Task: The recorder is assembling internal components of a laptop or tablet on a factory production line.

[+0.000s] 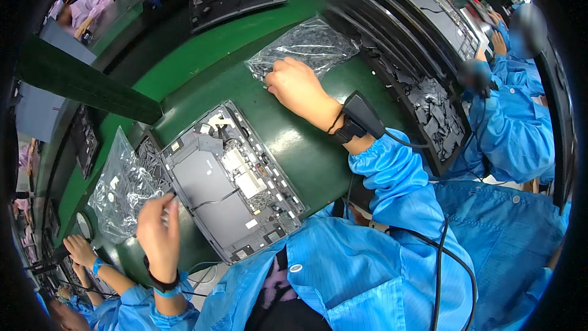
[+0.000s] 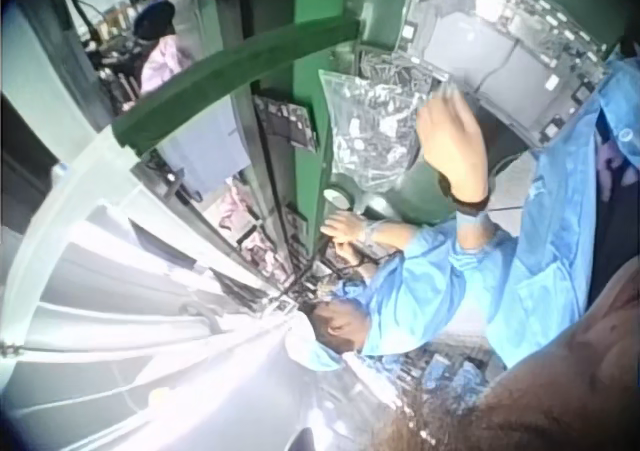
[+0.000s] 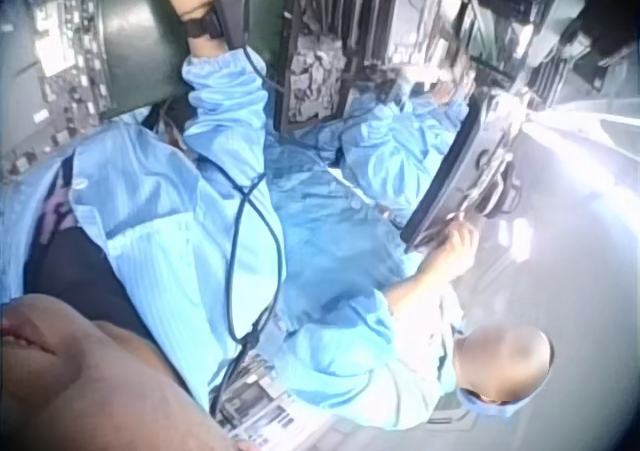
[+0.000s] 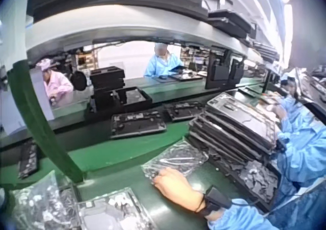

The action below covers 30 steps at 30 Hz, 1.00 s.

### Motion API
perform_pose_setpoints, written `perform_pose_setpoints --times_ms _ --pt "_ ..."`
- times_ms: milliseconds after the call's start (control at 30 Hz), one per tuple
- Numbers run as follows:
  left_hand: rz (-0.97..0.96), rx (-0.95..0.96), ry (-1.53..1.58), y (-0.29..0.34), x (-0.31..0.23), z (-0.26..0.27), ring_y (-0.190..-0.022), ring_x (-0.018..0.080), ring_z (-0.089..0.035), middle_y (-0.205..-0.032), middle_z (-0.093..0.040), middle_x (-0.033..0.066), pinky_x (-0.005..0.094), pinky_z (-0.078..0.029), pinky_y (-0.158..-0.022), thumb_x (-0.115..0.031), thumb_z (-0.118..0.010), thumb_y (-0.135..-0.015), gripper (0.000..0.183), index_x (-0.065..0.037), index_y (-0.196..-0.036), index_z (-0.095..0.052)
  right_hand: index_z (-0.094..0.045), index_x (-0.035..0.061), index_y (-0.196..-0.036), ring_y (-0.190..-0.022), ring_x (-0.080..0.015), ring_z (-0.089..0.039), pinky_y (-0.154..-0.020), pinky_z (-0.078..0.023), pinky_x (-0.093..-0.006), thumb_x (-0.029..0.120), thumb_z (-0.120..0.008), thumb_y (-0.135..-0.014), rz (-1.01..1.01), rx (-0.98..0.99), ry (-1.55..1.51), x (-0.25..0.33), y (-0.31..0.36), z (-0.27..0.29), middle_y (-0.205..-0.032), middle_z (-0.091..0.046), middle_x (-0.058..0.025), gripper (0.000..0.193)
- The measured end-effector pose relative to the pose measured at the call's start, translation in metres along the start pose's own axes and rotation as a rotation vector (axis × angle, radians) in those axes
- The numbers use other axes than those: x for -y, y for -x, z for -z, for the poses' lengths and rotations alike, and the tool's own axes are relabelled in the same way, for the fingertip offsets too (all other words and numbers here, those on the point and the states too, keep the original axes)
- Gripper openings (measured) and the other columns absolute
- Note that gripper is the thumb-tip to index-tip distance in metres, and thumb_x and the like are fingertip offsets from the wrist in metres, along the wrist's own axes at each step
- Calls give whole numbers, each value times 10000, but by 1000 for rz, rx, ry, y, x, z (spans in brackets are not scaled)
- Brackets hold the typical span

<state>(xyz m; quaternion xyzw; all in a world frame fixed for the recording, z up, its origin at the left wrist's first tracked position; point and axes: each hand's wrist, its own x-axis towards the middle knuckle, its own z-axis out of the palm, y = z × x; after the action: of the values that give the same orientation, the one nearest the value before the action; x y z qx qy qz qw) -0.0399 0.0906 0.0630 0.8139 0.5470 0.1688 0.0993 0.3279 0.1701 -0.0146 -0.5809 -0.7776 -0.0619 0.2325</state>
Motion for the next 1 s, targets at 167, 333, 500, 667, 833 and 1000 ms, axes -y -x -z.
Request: perform_pose_setpoints --times_ms 167,333,500,667,833,1000 --pt "-371 -126 51 -77 -38 -29 -899 321 -580 -971 -606 134 408 -483 -775 -157 -789 -735 439 -29 -1122 -627 -670 84 -761 -852 -285 -577 -771 -495 -407 121 -739 -734 -129 -33 -24 -9 12 0 -827 -593 -75 83" --pt "-360 -11 67 -97 -41 -47 -949 322 -561 -986 -596 117 398 -470 -826 -152 -812 -697 445 -42 -1085 -623 -669 94 -773 -851 -287 -577 -765 -495 -405 107 -724 -743 -170 -45 -63 -7 12 -9 -815 -600 -64 64" --pt "-371 -74 197 -98 -34 -51 -900 282 -576 -948 -615 96 367 -473 -755 -104 -801 -709 306 -34 -965 -648 -685 73 -826 -797 -249 -630 -738 -518 -351 67 -699 -782 -161 -126 -251 -5 10 2 -804 -666 -58 47" --pt "-42 219 588 -73 -36 -44 -686 158 -588 -804 -659 55 291 -453 -605 -44 -730 -811 91 -26 -888 -684 -702 32 -917 -741 -108 -652 -696 -527 -255 84 -696 -857 -429 -32 -741 29 0 23 -819 -709 -38 79" --pt "-383 0 216 -82 -29 -46 -770 271 -605 -814 -647 79 358 -488 -701 -66 -710 -817 145 -45 -960 -700 -701 3 -958 -772 -70 -640 -715 -529 -240 88 -694 -877 -425 38 -993 39 -14 24 -841 -709 -29 118" --pt "-496 -14 178 -124 -29 -52 -1020 326 -535 -1078 -571 135 414 -452 -879 -49 -720 -764 293 -46 -1046 -642 -689 -21 -976 -825 -88 -646 -757 -528 -242 80 -685 -884 -443 65 -1150 50 -21 15 -884 -706 -40 137"
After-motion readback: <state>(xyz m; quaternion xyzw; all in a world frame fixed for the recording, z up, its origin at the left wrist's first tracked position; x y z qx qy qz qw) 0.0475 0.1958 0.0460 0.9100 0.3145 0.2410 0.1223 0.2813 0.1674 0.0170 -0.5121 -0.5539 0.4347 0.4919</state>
